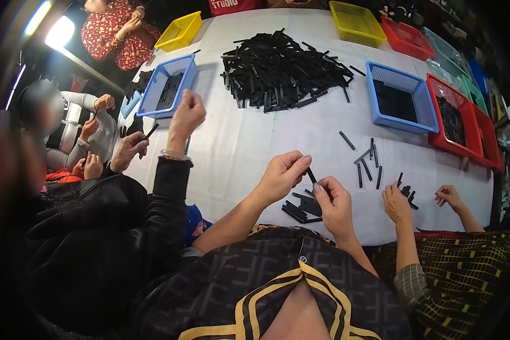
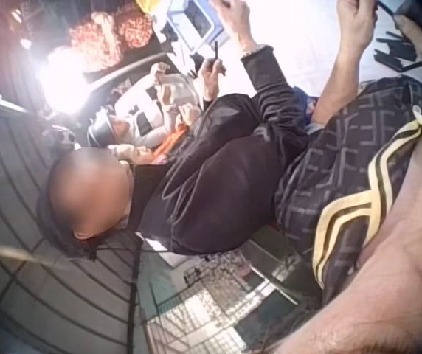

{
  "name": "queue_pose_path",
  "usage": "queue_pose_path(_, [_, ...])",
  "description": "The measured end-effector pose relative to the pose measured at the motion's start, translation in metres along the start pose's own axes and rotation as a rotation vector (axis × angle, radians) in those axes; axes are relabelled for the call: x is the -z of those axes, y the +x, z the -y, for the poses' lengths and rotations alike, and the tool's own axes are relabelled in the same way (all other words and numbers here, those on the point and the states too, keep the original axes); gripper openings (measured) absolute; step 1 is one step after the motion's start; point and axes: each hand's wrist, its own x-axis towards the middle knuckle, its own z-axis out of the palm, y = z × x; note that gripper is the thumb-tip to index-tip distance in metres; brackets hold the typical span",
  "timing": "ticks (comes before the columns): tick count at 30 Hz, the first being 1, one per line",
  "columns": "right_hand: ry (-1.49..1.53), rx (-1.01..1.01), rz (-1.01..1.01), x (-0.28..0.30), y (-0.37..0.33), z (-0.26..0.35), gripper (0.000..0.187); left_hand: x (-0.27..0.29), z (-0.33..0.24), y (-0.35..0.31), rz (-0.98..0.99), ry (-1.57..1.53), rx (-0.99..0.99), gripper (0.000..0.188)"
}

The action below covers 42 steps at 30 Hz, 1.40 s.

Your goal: The person sits at a table with several others, picking up small black plastic components and assembling them by hand. They repeatedly pick, align, and snap pieces together, placing finished units into a blue basket. The task continues throughout the clip with consistent hand movements.

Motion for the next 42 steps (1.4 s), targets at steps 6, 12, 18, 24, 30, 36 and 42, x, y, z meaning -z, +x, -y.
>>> queue_pose_path(6, [0.407, -0.196, 0.089, 0.001, 0.004, -0.012, 0.016, -0.003, 0.002, 0.002, 0.014, 0.090, 0.025, 0.030])
queue_pose_path(12, [0.386, -0.175, 0.072, 0.002, 0.003, -0.008, 0.015, -0.011, 0.002, 0.007, -0.042, 0.052, 0.096, 0.036])
queue_pose_path(18, [0.238, -0.091, 0.034, 0.004, 0.003, -0.007, 0.016, -0.012, -0.010, 0.004, -0.025, -0.047, 0.071, 0.035])
queue_pose_path(24, [0.050, -0.057, 0.065, 0.006, 0.003, -0.004, 0.019, -0.009, 0.002, 0.003, 0.016, -0.055, -0.010, 0.026])
queue_pose_path(30, [0.734, -0.305, 0.202, 0.004, 0.005, -0.012, 0.031, -0.002, 0.002, 0.000, 0.115, -0.078, 0.010, 0.030])
queue_pose_path(36, [0.761, -0.301, 0.196, -0.001, 0.005, -0.005, 0.030, -0.007, -0.002, -0.006, 0.123, -0.153, 0.057, 0.032])
queue_pose_path(42, [0.804, -0.313, 0.243, -0.001, 0.006, -0.009, 0.027, -0.005, -0.003, -0.006, 0.169, -0.108, 0.056, 0.032])
